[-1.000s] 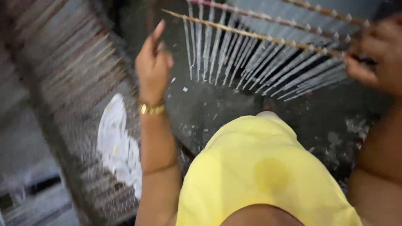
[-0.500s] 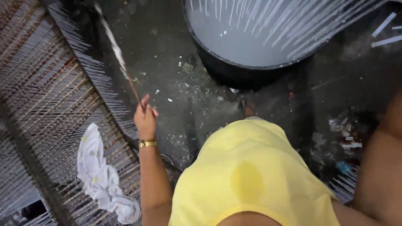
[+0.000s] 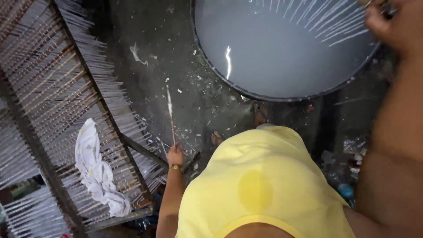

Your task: Dipping frames of candle wicks into a large vat of liquid wax and then hanging the frames on a rack to cool.

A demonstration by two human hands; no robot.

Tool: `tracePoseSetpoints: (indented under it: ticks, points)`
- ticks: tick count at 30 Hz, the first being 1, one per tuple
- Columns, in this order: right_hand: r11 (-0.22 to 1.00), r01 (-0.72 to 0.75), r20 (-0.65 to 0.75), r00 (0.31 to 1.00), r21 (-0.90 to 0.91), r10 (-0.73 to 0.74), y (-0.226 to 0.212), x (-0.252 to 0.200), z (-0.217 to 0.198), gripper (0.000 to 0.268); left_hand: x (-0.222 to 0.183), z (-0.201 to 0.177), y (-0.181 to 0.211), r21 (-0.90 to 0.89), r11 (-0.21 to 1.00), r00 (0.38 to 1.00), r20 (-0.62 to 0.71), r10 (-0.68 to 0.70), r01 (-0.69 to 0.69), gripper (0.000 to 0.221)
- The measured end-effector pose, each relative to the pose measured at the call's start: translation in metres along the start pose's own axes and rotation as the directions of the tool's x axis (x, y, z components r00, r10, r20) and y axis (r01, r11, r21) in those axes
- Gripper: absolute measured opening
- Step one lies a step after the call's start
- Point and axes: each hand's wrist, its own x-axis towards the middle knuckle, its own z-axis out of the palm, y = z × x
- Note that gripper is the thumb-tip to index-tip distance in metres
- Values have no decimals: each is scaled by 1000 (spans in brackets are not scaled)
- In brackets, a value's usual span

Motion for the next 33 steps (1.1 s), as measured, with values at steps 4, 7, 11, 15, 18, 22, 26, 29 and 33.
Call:
tracePoseSetpoints:
  ticks: [4,7,11,15,18,22,26,29,33]
  points:
    - [997,-74,25,997,14,73,10,5,8,10,-25,9,22,-115,968,971,122,-208,222,38]
    - [938,-145,0,988,314,152,26,3,17,13,-27,13,33,-114,962,966,110,-234,246,41]
    - [995,-54,1,999,84,54,3,17,2,13,-16,18,45,-92,979,981,78,-177,184,43]
    - [962,103,-62,991,-253,-122,1,22,13,17,-17,23,65,-148,978,989,20,-145,146,45]
    - [911,137,-18,988,-389,-157,8,20,34,14,-24,28,75,-169,976,990,50,-133,139,43]
    - [945,104,-32,992,-309,-120,18,15,68,17,-35,35,73,-138,979,988,58,-144,151,41]
    - [966,75,-7,997,-247,-79,35,5,102,22,-45,41,64,-139,978,987,39,-154,158,41]
    - [974,47,-13,999,-222,-52,49,-1,128,23,-57,41,63,-142,967,977,29,-209,211,40]
    - [956,-3,22,1000,-292,10,35,9,132,27,-64,42,51,-83,982,986,-14,-169,167,38]
